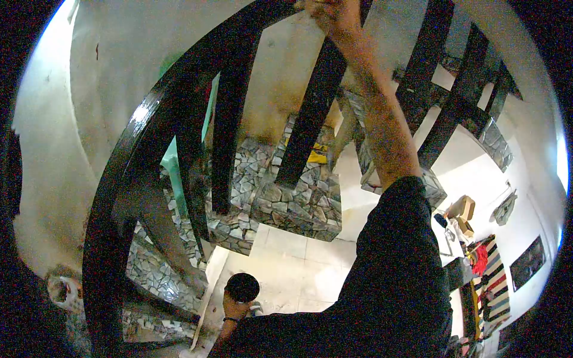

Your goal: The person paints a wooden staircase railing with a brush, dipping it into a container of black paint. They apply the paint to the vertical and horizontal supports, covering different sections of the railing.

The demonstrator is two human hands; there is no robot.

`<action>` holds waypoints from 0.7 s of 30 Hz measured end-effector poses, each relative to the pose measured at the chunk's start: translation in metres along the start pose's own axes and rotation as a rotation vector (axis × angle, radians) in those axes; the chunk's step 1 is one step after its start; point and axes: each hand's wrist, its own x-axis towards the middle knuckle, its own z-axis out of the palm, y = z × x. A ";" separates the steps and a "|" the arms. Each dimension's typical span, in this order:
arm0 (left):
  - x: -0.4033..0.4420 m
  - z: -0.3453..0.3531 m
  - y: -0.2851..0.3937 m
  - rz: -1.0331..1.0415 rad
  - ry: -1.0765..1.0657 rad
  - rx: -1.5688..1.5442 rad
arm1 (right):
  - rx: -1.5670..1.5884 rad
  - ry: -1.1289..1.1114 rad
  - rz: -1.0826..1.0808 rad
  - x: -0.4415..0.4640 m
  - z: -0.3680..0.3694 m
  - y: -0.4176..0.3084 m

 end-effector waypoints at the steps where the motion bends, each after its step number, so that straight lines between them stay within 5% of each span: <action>1: -0.001 0.004 -0.008 -0.012 0.000 0.003 | -0.006 -0.018 -0.062 -0.003 0.008 0.004; 2: -0.001 0.005 -0.011 -0.021 -0.001 0.009 | -0.014 -0.034 -0.126 -0.008 0.010 0.008; 4: 0.000 0.002 -0.011 0.071 -0.059 0.103 | -0.432 -0.056 0.207 -0.017 0.005 0.007; 5: 0.002 0.021 -0.062 0.226 -0.079 0.236 | -0.806 -0.176 -0.149 -0.007 0.003 -0.001; 7: -0.004 0.021 -0.052 -0.058 -0.064 -0.152 | -0.831 -0.106 -0.112 0.000 -0.012 -0.016; 9: -0.003 0.019 -0.047 -0.031 -0.073 -0.087 | -0.880 -0.027 -0.078 0.003 -0.028 -0.021; 12: 0.002 0.011 -0.035 0.008 -0.094 -0.016 | -0.516 0.179 0.138 -0.010 -0.047 -0.024; 13: 0.004 0.010 -0.031 0.009 -0.103 -0.011 | -0.198 0.135 0.178 -0.014 -0.039 -0.049; 15: 0.006 0.008 -0.027 -0.008 -0.113 -0.005 | -0.460 0.064 0.161 -0.026 -0.042 -0.060; 21: 0.008 -0.003 -0.015 -0.077 -0.151 -0.013 | -0.552 -0.468 0.294 -0.028 -0.012 -0.118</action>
